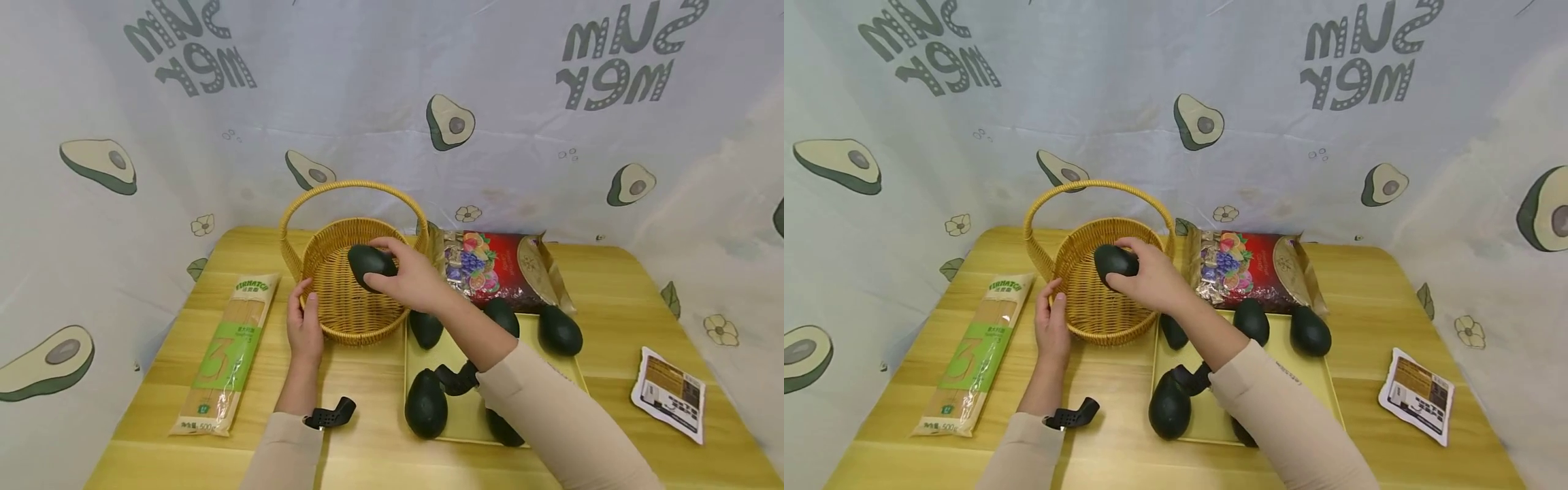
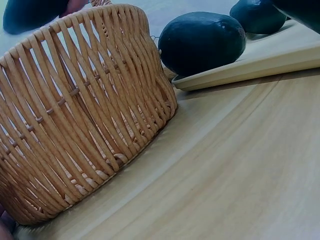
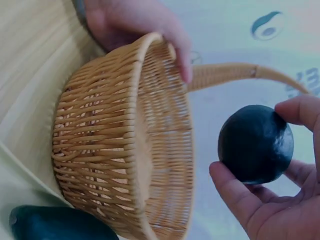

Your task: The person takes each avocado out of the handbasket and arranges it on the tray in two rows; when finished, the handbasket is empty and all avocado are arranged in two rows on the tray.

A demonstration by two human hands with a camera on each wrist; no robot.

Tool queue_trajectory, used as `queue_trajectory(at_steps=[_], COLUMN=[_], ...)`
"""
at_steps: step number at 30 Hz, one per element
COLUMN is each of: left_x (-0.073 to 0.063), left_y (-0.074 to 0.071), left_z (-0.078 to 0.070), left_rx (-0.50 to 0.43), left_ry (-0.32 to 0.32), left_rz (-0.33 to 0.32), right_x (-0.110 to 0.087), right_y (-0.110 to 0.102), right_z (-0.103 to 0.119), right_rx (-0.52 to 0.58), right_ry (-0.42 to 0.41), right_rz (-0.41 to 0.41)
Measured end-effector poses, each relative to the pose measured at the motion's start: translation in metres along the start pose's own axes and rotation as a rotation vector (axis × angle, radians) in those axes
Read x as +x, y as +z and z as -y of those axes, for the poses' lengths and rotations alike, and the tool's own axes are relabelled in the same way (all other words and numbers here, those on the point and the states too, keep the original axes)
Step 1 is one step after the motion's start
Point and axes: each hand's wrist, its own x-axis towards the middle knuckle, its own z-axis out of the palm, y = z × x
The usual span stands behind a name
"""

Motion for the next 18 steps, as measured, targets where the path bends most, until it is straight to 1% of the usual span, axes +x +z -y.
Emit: queue_trajectory(at_steps=[4, 7, 11, 16, 18], left_x=[0.000, -0.001, -0.001, -0.001, -0.001], left_y=[0.001, 0.001, 0.001, 0.000, 0.000], left_z=[0.002, 0.001, 0.000, 0.001, 0.001], left_rx=[-0.006, -0.010, -0.023, -0.034, -0.032], left_ry=[0.007, 0.009, 0.019, 0.025, 0.020], left_rz=[0.000, 0.010, 0.016, 0.021, 0.020], right_x=[-0.021, -0.037, -0.058, -0.087, -0.099], right_y=[-0.010, -0.017, -0.028, -0.043, -0.049], right_z=[0.000, -0.001, -0.009, -0.020, -0.024], right_rx=[0.024, 0.066, 0.109, 0.089, 0.059], right_ry=[0.012, 0.029, 0.047, 0.063, 0.077], right_rz=[-0.014, -0.024, -0.047, -0.123, -0.162])
